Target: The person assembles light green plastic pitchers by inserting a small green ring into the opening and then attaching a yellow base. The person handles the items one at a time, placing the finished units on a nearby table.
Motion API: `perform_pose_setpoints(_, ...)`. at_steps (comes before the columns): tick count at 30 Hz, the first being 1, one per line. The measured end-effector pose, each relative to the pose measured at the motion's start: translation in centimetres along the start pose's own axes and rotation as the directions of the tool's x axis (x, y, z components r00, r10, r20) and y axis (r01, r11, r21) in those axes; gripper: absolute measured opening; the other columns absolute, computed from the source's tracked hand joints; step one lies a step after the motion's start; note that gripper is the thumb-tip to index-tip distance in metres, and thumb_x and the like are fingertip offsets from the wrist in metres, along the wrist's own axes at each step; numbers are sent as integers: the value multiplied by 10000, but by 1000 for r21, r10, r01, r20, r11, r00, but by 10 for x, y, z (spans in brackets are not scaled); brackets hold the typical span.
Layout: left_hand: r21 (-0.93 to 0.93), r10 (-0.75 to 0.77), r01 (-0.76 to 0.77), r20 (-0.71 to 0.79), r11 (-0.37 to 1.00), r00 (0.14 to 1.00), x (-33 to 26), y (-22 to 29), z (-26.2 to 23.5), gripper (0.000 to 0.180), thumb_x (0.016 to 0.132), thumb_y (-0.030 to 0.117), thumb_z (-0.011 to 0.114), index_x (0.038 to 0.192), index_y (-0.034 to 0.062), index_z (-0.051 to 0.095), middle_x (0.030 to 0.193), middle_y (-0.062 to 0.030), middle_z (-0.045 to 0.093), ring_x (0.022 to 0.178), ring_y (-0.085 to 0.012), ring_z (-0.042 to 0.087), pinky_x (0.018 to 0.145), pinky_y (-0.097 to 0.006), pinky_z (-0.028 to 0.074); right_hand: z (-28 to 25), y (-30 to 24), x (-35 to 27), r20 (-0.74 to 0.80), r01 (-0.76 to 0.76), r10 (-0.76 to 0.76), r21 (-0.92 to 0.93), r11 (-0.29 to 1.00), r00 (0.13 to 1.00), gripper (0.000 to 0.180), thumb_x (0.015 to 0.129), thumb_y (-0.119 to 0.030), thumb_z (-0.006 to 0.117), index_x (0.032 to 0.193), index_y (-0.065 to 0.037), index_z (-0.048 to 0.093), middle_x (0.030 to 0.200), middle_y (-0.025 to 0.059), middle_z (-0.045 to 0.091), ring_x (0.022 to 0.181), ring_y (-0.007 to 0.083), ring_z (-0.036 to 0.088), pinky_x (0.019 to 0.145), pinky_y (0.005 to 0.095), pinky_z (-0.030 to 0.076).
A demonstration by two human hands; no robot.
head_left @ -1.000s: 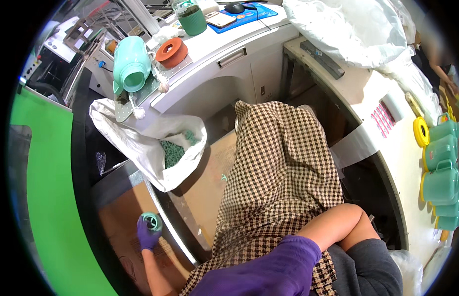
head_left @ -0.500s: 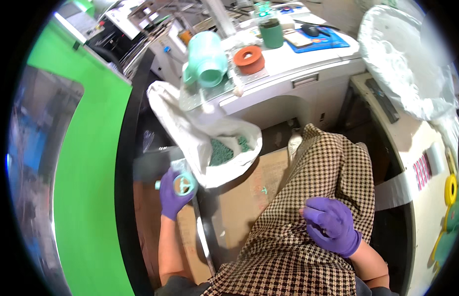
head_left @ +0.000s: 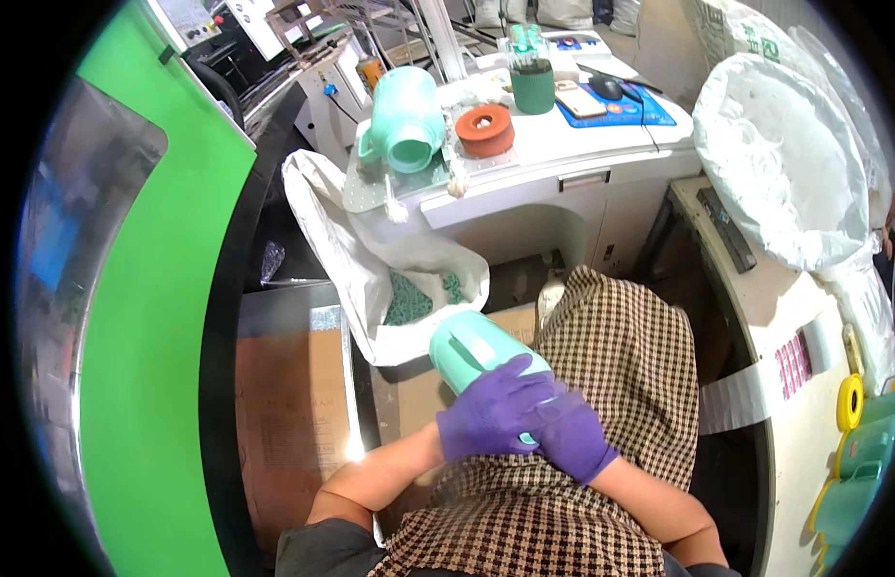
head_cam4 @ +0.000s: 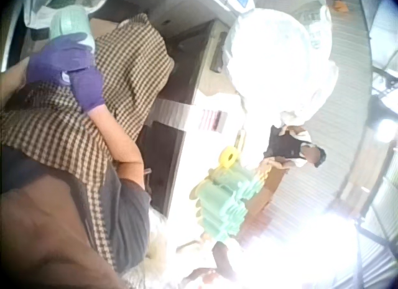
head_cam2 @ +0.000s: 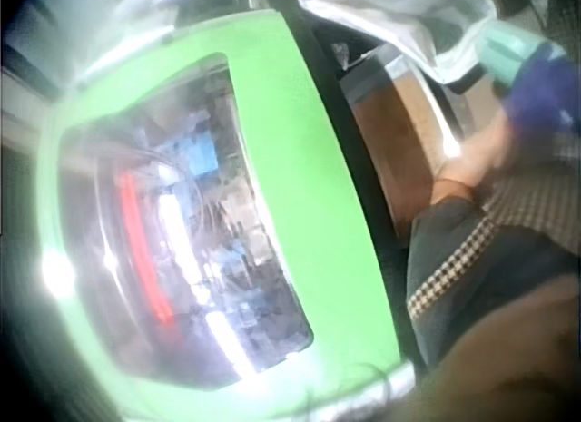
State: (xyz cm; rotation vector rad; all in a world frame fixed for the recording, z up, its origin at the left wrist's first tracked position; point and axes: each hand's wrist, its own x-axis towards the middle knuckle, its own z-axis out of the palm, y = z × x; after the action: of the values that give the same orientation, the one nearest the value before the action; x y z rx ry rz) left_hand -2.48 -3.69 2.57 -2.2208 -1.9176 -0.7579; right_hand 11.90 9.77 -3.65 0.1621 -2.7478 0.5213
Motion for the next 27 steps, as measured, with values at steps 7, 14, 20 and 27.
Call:
perform_pose_setpoints(7,-7,-73,73,18,997,997,25,18,-19,1111,576,363,896,1555,137,421,1251,-40,645,1190,-221,627,1158,-493,402,-68,-18,-8,41,-114,106,355,928,994,632,870,-235,719,1369,49,456,1151,273,623,725,307,697,605,377,576)
perform_pose_setpoints(14,176,-27,21,33,984,999,32,40,-11,822,710,362,807,1464,153,555,1248,-55,672,1134,-229,662,1092,-485,460,-77,-15,-18,70,-272,264,313,910,962,259,928,-191,695,1096,-7,625,969,149,680,704,330,647,607,421,508)
perform_pose_setpoints(20,3,-187,187,-51,982,981,28,36,-16,850,729,401,815,1469,87,537,1350,-94,648,1146,-258,660,1086,-476,469,-98,-27,-28,147,-305,271,337,890,951,153,922,-190,693,877,-52,646,745,141,626,614,307,624,583,408,497)
perform_pose_setpoints(27,93,-247,255,-81,963,966,-17,25,10,830,748,377,857,1444,64,531,1370,-71,656,1159,-247,669,1154,-476,412,-211,-10,-34,-250,341,-332,904,256,910,55,897,-70,667,850,-53,645,800,101,655,701,265,655,556,353,509)
